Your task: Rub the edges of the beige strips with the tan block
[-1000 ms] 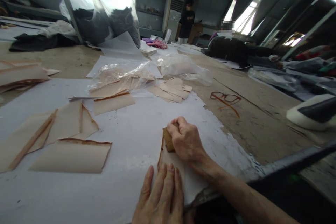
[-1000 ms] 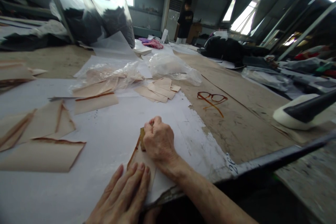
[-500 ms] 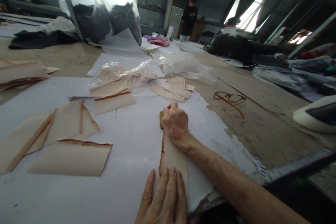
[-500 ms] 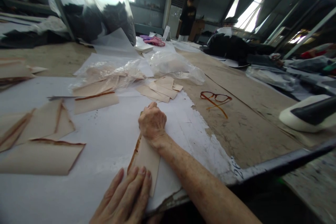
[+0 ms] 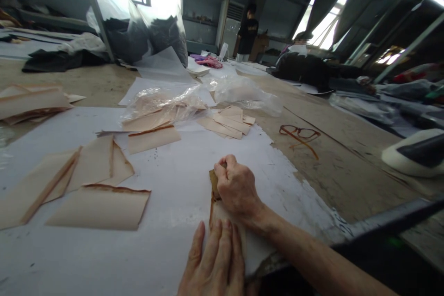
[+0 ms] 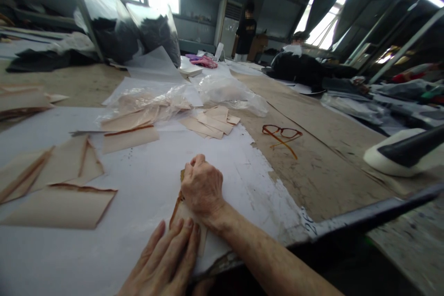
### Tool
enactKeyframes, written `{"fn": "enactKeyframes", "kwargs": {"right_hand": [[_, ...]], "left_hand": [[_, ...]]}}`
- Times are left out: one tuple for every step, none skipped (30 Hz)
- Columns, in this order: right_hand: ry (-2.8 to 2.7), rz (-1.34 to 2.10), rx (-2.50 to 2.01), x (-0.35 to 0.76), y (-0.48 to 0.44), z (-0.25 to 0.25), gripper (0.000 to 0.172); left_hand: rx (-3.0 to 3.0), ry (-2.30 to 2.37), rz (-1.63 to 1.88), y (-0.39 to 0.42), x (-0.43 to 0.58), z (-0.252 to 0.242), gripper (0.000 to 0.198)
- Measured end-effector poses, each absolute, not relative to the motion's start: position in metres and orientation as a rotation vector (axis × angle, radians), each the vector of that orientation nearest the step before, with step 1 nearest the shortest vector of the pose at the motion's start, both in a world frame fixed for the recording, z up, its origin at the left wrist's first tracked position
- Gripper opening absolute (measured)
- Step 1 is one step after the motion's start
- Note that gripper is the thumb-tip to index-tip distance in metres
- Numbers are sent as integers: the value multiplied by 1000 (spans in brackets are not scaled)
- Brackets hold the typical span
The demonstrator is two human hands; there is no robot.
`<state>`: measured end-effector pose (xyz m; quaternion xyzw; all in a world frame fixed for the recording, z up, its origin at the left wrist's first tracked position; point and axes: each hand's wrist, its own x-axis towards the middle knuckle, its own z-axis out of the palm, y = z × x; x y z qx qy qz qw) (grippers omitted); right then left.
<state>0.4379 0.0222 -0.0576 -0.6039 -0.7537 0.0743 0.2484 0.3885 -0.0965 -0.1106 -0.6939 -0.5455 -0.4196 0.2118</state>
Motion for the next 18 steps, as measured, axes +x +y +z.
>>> {"fn": "enactKeyframes", "kwargs": {"right_hand": [[-2103,117,-1651,435,24,-59,15],[-2139,42,-1651,432,27,-61,15],[-2167,-14,-1648,430,31,-63,15],[-2189,-53,-1645,429,35,-64,15],[-2205,-79,-1647,428,39,-65,15],[-2214,-95,-1657,426,43,-66,15],[-2214,-108,-1674,424,46,-66,15],[-2208,-121,-1690,422,48,-67,15],[-2201,-135,-1702,420,51,-67,15],[-2193,-144,-1708,417,53,-68,16],[-2184,-147,-1710,415,55,-68,16],[-2175,-137,-1708,412,58,-68,16],[-2159,-110,-1709,411,61,-67,16],[-2123,-60,-1718,410,65,-67,16],[-2049,23,-1737,410,70,-66,17],[-1948,130,-1757,412,76,-64,17],[-1837,241,-1773,415,80,-62,18],[-1734,340,-1780,420,84,-60,20]], "left_hand": [[-1914,-1499,-1174,-96,388,-111,26],[-1894,-1487,-1187,-94,389,-111,26],[-1872,-1477,-1205,-93,389,-112,26],[-1852,-1468,-1224,-92,389,-112,27],[-1837,-1461,-1240,-90,389,-113,28],[-1828,-1454,-1248,-89,389,-114,28],[-1823,-1445,-1250,-88,389,-115,28],[-1825,-1436,-1251,-87,389,-116,29],[-1826,-1433,-1251,-87,390,-116,30],[-1827,-1434,-1247,-87,390,-117,31],[-1826,-1439,-1245,-87,390,-117,30],[-1826,-1448,-1241,-88,390,-117,29],[-1831,-1462,-1237,-90,390,-116,28],[-1841,-1478,-1235,-91,390,-116,27],[-1856,-1495,-1235,-93,390,-115,26],[-1876,-1508,-1233,-94,389,-114,27],[-1896,-1517,-1229,-96,389,-114,28],[-1913,-1520,-1222,-97,389,-113,29]]}}
